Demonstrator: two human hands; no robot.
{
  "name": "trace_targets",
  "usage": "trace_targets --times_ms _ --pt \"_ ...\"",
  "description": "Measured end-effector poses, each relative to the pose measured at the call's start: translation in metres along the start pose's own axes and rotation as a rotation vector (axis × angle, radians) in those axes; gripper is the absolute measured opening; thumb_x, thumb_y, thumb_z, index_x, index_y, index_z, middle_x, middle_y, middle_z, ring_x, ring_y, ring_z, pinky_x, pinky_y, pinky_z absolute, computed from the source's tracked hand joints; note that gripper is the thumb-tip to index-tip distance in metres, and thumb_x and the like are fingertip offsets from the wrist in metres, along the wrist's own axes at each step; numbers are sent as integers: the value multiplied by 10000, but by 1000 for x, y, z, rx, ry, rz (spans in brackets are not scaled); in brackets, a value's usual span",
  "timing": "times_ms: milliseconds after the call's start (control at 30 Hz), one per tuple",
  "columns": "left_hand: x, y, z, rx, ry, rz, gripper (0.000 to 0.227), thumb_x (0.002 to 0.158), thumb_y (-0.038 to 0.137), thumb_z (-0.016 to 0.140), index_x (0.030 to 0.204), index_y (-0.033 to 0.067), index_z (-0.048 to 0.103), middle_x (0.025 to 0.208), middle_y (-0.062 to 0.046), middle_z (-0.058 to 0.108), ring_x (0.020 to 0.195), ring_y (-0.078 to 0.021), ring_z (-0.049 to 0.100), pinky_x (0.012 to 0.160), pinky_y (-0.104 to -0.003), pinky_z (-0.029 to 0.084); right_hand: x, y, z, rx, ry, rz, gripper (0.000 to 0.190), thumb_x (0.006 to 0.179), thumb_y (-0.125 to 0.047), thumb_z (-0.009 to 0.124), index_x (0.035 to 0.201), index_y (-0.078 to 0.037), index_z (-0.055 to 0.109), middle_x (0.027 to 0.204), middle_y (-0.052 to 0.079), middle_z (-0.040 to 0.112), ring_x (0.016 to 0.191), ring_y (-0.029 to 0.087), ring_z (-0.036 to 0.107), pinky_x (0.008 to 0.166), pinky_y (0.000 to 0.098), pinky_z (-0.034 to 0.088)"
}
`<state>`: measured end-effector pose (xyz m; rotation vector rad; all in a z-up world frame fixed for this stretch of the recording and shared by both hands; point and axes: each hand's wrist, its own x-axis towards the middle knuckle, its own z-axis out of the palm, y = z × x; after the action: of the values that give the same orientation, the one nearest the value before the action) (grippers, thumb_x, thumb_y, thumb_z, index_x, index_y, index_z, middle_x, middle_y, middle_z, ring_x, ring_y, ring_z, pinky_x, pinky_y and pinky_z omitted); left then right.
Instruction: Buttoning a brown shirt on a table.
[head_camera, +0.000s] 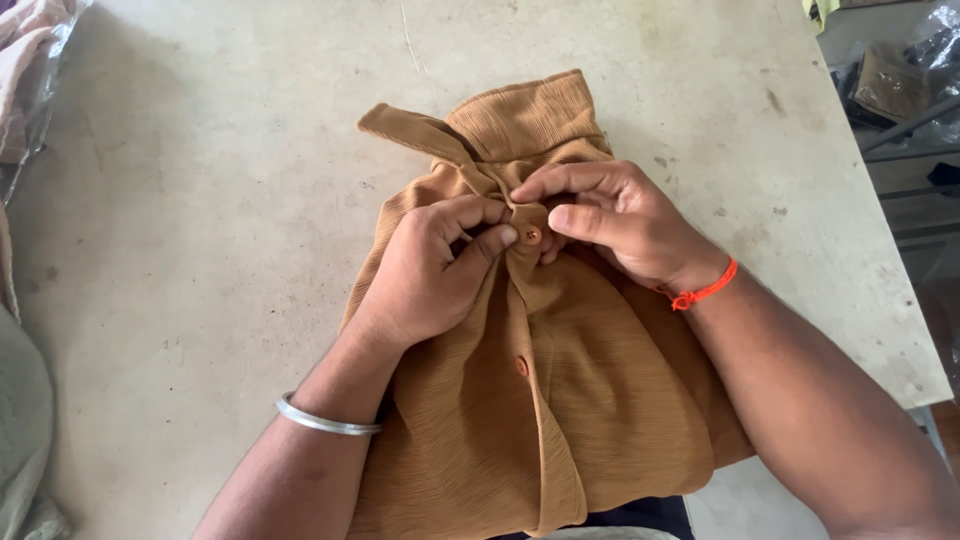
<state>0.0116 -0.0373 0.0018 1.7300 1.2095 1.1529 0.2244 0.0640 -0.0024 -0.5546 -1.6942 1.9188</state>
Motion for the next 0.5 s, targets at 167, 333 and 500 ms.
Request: trace_targets --times_ms 167,333,500 --pt "-2 4 6 29 132 -149 135 967 100 674 1061 17 724 930 -83 779 848 -153 750 772 -297 587 1 6 0 -120 -18 -63 255 965 -62 737 1207 4 697 1143 50 657 945 125 720 786 296 662" --pt "-1 2 4 -20 95 -125 134 985 126 675 1060 29 728 936 -72 787 863 -152 751 780 -299 597 2 5 3 -147 4 -63 253 977 -96 732 1214 -13 705 1109 54 687 907 116 718 763 281 659" --pt "4 -12 -7 256 281 -84 127 956 147 740 990 24 748 957 -115 735 854 -192 715 758 -324 578 -10 -22 30 -553 134 -233 272 976 -109 736 1225 -16 678 1117 53 660 868 105 673 729 241 613"
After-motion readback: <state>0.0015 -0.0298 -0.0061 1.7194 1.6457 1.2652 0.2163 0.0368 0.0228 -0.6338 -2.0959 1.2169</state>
